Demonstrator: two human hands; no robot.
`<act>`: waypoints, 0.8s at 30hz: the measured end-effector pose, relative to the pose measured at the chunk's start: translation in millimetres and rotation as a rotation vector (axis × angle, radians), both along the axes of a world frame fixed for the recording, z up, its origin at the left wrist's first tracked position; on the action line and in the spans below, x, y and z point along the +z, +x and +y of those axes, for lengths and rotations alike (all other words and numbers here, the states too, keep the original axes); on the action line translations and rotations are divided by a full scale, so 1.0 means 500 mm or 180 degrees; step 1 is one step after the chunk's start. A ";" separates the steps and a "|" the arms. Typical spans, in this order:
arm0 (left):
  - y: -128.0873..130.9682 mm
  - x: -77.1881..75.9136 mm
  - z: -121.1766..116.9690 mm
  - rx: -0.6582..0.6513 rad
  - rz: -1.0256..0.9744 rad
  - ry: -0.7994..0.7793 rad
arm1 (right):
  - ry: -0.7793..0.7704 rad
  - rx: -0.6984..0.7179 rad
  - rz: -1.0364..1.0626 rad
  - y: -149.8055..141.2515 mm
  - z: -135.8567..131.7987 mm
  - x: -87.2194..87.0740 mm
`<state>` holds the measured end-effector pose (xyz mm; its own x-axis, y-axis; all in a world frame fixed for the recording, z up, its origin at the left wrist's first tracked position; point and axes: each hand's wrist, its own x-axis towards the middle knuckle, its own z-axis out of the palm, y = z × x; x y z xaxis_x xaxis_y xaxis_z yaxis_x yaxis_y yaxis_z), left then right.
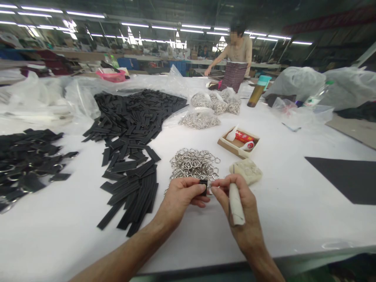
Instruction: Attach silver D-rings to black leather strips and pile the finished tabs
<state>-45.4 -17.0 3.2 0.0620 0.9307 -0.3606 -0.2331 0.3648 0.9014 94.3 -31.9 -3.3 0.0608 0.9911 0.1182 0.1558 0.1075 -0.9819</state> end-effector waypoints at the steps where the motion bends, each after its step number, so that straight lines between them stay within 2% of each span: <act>1: -0.001 0.000 0.001 0.0002 -0.0024 -0.0038 | 0.0018 -0.0012 -0.0039 0.012 -0.002 0.002; 8: 0.002 -0.005 0.007 -0.0173 -0.0115 -0.0179 | 0.0022 -0.0004 -0.0301 0.115 -0.011 0.018; 13: 0.007 -0.002 0.011 -0.0234 -0.0089 -0.0332 | 0.0128 -0.0725 -0.0554 0.164 0.013 0.034; 15: 0.011 0.004 0.014 -0.0314 -0.0026 -0.0391 | 0.0139 -0.0947 -0.0470 0.178 0.034 0.041; 19: 0.028 0.022 0.016 -0.0407 -0.0008 -0.0431 | 0.0263 -0.0987 -0.0205 0.197 0.081 0.045; 24: 0.070 0.024 0.030 -0.0567 -0.0058 -0.0472 | 0.0241 -0.0977 -0.0074 0.188 0.117 0.020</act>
